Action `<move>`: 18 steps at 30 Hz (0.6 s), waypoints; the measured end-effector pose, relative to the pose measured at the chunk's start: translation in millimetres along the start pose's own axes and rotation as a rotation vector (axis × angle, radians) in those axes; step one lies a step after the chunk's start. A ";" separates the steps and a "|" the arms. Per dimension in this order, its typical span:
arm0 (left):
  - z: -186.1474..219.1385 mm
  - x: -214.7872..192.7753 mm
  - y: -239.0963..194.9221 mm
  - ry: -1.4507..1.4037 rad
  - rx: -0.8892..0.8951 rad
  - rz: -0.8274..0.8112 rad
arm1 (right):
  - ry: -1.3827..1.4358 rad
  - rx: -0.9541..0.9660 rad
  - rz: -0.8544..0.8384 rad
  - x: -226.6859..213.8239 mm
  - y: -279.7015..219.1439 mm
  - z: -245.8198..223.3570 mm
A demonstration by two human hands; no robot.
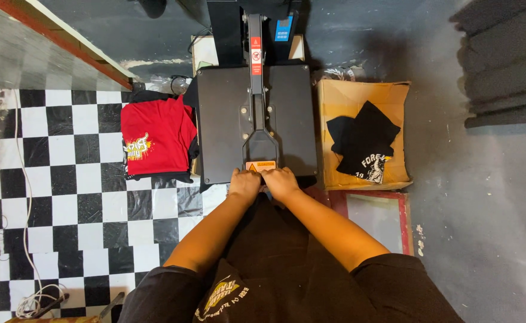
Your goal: Operating a heat press machine to transfer designs onto black t-shirts.
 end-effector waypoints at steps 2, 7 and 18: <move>-1.2 1.3 1.0 -0.004 0.001 -0.006 | 0.023 0.003 -0.008 0.2 -0.1 0.5; -1.4 -0.3 -0.4 -0.009 -0.009 -0.037 | 0.026 0.008 -0.029 1.5 -0.1 2.1; 1.4 -15.3 -8.9 0.009 -0.020 -0.046 | 0.119 0.054 -0.143 8.9 -1.3 7.8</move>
Point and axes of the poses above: each hand's wrist, its own y-axis towards the middle knuckle, its own x-axis out of the palm, z = x × y, the point moved 10 cm from there along y, towards the middle knuckle, and after that the axes turned 5 degrees about -y, right-handed, at the moved point
